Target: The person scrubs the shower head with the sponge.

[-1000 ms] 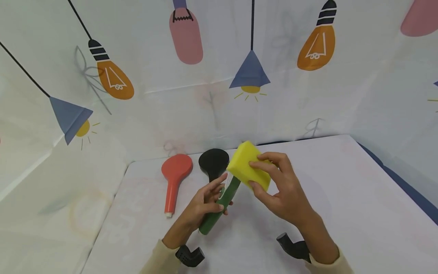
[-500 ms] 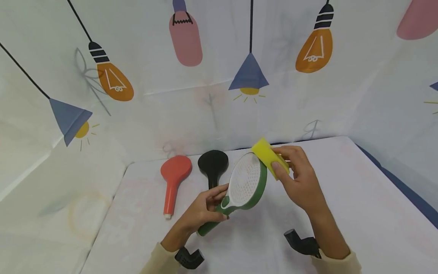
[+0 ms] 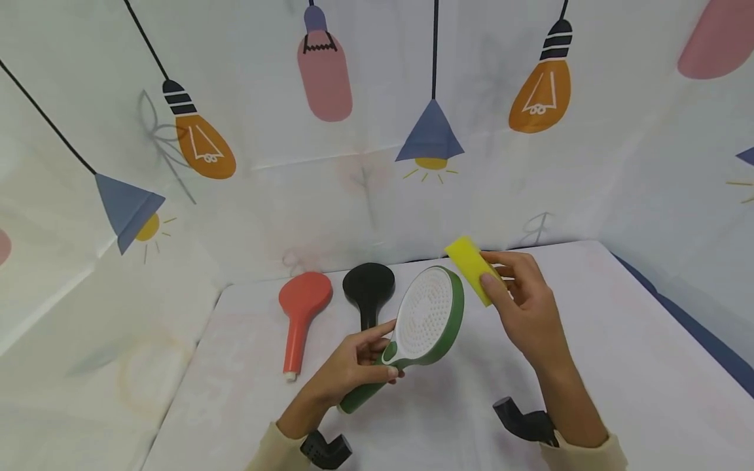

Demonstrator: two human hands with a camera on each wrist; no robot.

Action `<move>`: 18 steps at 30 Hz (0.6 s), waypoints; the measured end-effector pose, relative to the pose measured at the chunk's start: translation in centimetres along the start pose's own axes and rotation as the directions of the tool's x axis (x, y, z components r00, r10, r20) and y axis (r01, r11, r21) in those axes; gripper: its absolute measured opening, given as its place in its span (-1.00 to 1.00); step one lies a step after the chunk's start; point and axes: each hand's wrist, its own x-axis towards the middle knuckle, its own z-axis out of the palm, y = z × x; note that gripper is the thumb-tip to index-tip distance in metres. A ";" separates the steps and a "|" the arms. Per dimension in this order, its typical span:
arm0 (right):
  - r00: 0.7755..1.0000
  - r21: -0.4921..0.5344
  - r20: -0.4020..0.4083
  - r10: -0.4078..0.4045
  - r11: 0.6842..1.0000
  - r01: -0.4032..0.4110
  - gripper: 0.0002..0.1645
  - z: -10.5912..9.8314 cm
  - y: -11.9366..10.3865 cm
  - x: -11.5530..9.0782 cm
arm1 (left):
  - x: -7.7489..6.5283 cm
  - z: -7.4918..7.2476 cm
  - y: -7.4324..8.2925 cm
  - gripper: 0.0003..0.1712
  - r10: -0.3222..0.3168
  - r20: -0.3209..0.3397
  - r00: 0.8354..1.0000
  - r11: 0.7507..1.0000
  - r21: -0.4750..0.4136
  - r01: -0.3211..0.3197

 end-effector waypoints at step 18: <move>0.966 0.422 0.216 -0.139 0.906 0.037 -0.60 -0.5 0.6 0.3 | -0.5 -0.3 0.5 -0.14 0.065 0.109 0.992 0.985 0.152 -0.082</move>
